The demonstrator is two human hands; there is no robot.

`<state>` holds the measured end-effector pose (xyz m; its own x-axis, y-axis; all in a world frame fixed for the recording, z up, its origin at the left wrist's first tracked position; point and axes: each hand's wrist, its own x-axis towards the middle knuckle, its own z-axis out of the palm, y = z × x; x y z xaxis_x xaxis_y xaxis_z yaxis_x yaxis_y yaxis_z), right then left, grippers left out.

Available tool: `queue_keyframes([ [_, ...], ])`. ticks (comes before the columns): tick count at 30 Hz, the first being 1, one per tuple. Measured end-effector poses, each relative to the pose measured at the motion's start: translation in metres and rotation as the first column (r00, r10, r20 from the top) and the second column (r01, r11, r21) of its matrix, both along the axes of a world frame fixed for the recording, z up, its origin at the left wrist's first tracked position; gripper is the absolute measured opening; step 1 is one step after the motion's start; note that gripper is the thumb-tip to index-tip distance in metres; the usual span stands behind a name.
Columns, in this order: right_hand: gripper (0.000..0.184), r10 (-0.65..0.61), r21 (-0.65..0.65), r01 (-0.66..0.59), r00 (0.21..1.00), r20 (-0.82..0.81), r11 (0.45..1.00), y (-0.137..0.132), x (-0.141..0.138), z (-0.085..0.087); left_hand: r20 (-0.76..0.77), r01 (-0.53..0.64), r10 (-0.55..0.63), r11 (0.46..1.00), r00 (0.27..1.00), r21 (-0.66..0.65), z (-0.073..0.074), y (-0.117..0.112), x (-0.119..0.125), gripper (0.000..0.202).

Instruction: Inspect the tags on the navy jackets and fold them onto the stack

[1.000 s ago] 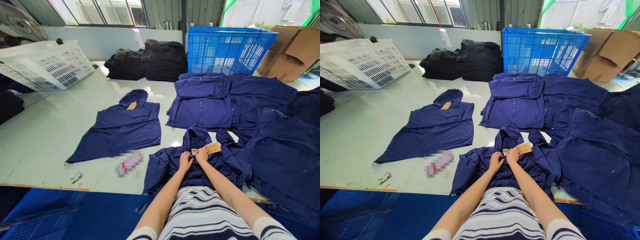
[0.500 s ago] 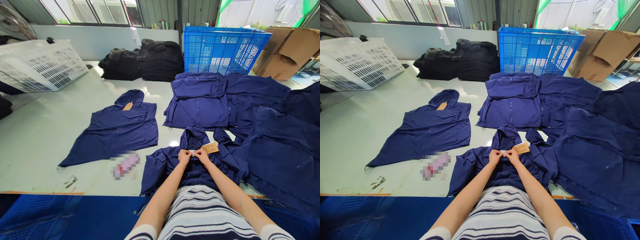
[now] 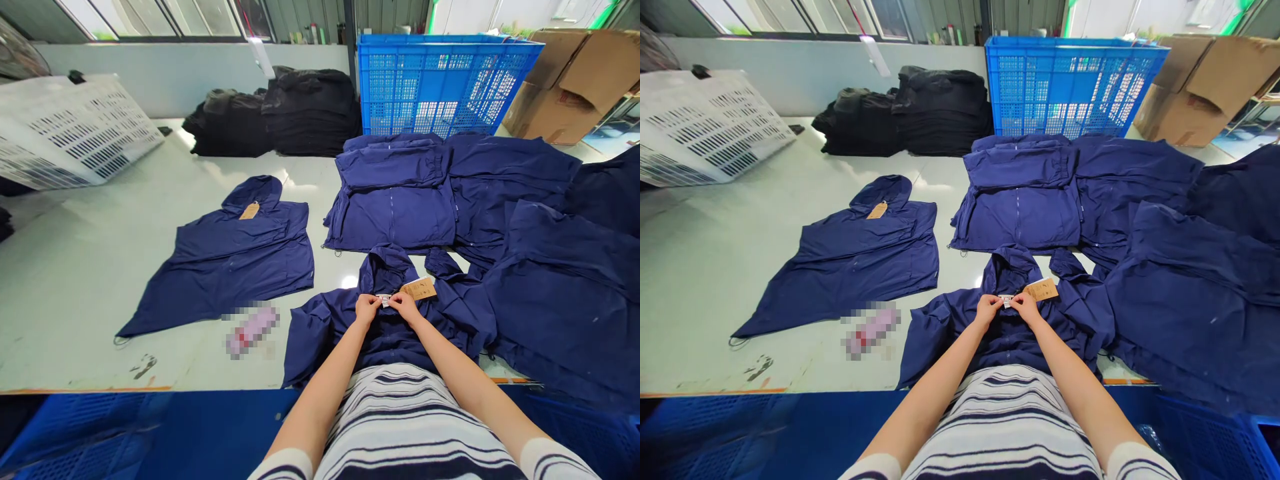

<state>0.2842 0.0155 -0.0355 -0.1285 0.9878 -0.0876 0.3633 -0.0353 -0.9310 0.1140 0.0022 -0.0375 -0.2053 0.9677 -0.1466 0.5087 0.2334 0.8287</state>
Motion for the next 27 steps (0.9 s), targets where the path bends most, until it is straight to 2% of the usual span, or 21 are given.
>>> queue_keyframes([
  [6, 0.014, 0.015, 0.045, -0.018, 0.998, 0.057, 0.999, 0.0, -0.003, 0.004, -0.022, 0.027, -0.026, 0.999, 0.999, 0.034, 0.006, -0.002, 0.0, 0.014],
  [10, 0.016, 0.046, 0.1, -0.056, 0.994, 0.096, 0.993, -0.003, 0.002, 0.018, -0.057, 0.066, -0.063, 0.996, 0.996, 0.053, 0.013, -0.003, 0.001, 0.017],
  [12, 0.022, 0.154, 0.165, -0.186, 0.97, 0.19, 0.969, -0.007, 0.012, 0.029, -0.071, 0.104, -0.1, 0.993, 0.993, 0.062, 0.02, -0.006, -0.004, 0.017],
  [14, 0.028, 0.289, 0.229, -0.388, 0.883, 0.369, 0.893, -0.009, 0.028, 0.04, -0.127, 0.198, -0.186, 0.976, 0.974, 0.087, 0.03, -0.01, -0.014, 0.016],
  [16, 0.028, 0.339, 0.245, -0.53, 0.77, 0.54, 0.812, -0.009, 0.044, 0.052, -0.291, 0.371, -0.326, 0.921, 0.9, 0.118, 0.044, -0.014, -0.028, 0.018],
  [17, 0.023, 0.325, 0.243, -0.551, 0.734, 0.596, 0.798, -0.008, 0.05, 0.057, -0.397, 0.464, -0.386, 0.878, 0.832, 0.117, 0.051, -0.015, -0.035, 0.019],
  [19, 0.016, 0.244, 0.255, -0.504, 0.725, 0.644, 0.826, -0.004, 0.057, 0.064, -0.578, 0.587, -0.441, 0.805, 0.687, 0.082, 0.066, -0.012, -0.045, 0.021],
  [21, 0.021, 0.12, 0.3, -0.382, 0.767, 0.63, 0.874, -0.001, 0.056, 0.067, -0.66, 0.585, -0.409, 0.809, 0.63, 0.056, 0.08, -0.004, -0.049, 0.019],
  [24, 0.029, -0.055, 0.378, -0.208, 0.814, 0.578, 0.902, 0.0, 0.046, 0.067, -0.691, 0.452, -0.299, 0.891, 0.658, 0.046, 0.091, 0.01, -0.044, 0.017],
  [27, 0.034, -0.085, 0.373, -0.183, 0.797, 0.598, 0.91, -0.008, 0.039, 0.059, -0.645, 0.339, -0.236, 0.94, 0.727, 0.039, 0.088, 0.014, -0.035, 0.033],
])
